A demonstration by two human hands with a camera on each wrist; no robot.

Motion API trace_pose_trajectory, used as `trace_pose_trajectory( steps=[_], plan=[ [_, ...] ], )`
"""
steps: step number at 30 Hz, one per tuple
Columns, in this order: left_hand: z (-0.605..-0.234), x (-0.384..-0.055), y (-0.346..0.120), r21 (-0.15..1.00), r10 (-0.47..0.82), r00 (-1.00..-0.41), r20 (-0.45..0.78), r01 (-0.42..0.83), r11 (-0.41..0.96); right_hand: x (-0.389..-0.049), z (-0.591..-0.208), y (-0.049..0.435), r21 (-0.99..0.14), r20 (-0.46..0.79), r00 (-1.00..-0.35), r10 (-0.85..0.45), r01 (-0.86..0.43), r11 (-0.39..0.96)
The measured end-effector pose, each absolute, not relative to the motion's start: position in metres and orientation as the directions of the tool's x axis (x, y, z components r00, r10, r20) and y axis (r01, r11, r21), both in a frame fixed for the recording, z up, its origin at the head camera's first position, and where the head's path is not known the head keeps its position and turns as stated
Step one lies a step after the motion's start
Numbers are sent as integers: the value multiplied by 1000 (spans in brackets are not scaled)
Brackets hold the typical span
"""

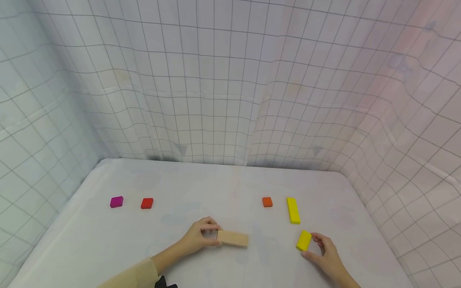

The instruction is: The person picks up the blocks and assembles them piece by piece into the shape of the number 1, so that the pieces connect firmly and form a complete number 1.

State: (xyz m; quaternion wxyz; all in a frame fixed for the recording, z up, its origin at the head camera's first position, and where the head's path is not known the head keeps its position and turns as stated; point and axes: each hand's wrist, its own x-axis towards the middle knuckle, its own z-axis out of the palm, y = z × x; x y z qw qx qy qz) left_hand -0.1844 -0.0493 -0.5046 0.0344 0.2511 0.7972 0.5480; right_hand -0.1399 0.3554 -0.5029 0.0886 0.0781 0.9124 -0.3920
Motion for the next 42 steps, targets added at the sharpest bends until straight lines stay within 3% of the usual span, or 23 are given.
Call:
trace_pose_trajectory(
  steps=[20,28,35,42],
  plan=[
    [-521,-170,-81,869,421,-872,251,394,298,-142,-505,355,-701,-229,-971,76,218,679],
    [-491,-154,-85,884,448,-863,233,379,272,-140,-504,356,-678,-215,-974,74,204,706],
    [-521,-163,-93,870,436,-864,250,398,290,-141,-504,355,-679,-217,-973,74,206,705],
    [-522,-162,-96,871,440,-865,241,392,294,-139,-503,354,-689,-222,-973,68,206,694]
  ],
)
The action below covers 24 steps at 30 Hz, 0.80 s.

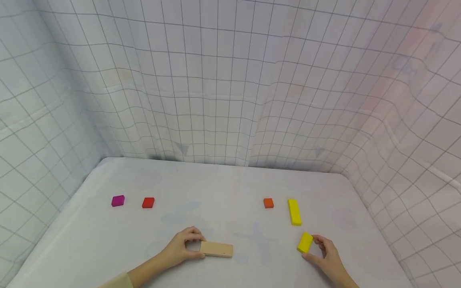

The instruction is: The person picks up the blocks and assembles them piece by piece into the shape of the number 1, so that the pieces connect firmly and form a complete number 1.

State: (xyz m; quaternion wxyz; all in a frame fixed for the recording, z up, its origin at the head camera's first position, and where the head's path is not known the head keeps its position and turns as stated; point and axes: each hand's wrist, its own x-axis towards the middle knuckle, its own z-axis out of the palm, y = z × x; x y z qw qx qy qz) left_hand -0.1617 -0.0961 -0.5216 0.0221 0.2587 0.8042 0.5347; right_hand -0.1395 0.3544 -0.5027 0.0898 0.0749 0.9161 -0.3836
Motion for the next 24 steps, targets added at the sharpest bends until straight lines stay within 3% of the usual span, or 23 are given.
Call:
trace_pose_trajectory(
  steps=[24],
  plan=[
    [-524,-162,-100,774,496,-824,273,494,395,-142,-503,355,-695,-235,-969,69,218,685]
  ],
)
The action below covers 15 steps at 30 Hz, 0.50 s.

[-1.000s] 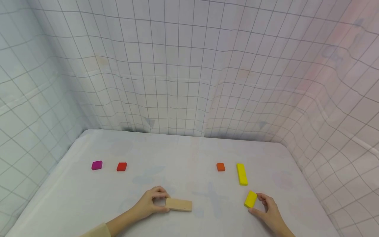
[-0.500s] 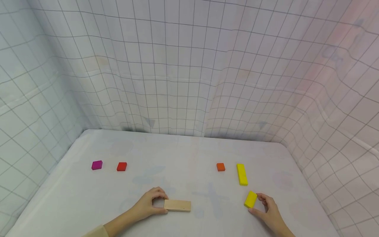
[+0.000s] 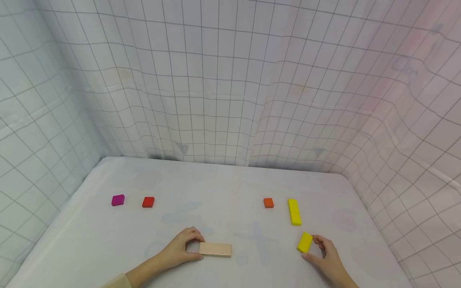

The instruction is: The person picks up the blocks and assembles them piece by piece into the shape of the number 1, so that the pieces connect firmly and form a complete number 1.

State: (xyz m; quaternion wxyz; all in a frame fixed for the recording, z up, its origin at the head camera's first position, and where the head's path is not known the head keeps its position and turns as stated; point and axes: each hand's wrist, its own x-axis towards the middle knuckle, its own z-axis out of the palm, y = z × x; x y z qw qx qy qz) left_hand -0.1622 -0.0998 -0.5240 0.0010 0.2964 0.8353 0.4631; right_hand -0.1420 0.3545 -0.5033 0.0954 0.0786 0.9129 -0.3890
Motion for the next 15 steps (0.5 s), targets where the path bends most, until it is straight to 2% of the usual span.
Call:
trace_pose_trajectory(
  steps=[15],
  plan=[
    [-526,-162,-100,758,501,-805,318,533,376,-140,-502,354,-693,-239,-966,102,244,679]
  ],
)
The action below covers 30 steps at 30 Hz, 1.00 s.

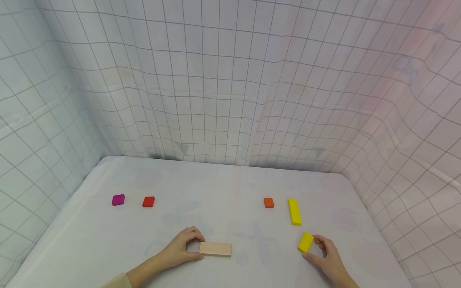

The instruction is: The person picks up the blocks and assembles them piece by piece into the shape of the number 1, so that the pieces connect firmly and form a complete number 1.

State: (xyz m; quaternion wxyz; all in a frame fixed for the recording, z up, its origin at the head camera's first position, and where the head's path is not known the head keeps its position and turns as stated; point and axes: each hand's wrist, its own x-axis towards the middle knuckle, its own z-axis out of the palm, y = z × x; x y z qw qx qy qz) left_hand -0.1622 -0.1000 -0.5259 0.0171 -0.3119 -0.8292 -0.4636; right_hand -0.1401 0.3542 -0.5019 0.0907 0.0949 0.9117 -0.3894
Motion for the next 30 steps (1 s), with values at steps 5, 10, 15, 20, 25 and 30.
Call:
trace_pose_trajectory(
  steps=[5,10,15,20,25,30],
  plan=[
    [-528,-163,-100,750,505,-796,334,549,369,-139,-500,354,-704,-242,-964,108,251,665],
    [-530,-164,-99,753,503,-800,328,543,373,-140,-499,352,-696,-194,-976,102,211,686],
    [-530,-164,-99,757,497,-807,318,532,379,-148,-499,345,-682,-37,-995,88,90,726],
    [-529,-163,-100,762,492,-812,315,525,379,-158,-495,331,-684,73,-996,51,-13,730],
    [-530,-163,-100,760,487,-812,322,529,379,-169,-490,314,-704,176,-984,3,-124,699],
    [-531,-163,-101,750,488,-804,339,544,376,-180,-486,296,-729,233,-972,-40,-202,654]
  ],
)
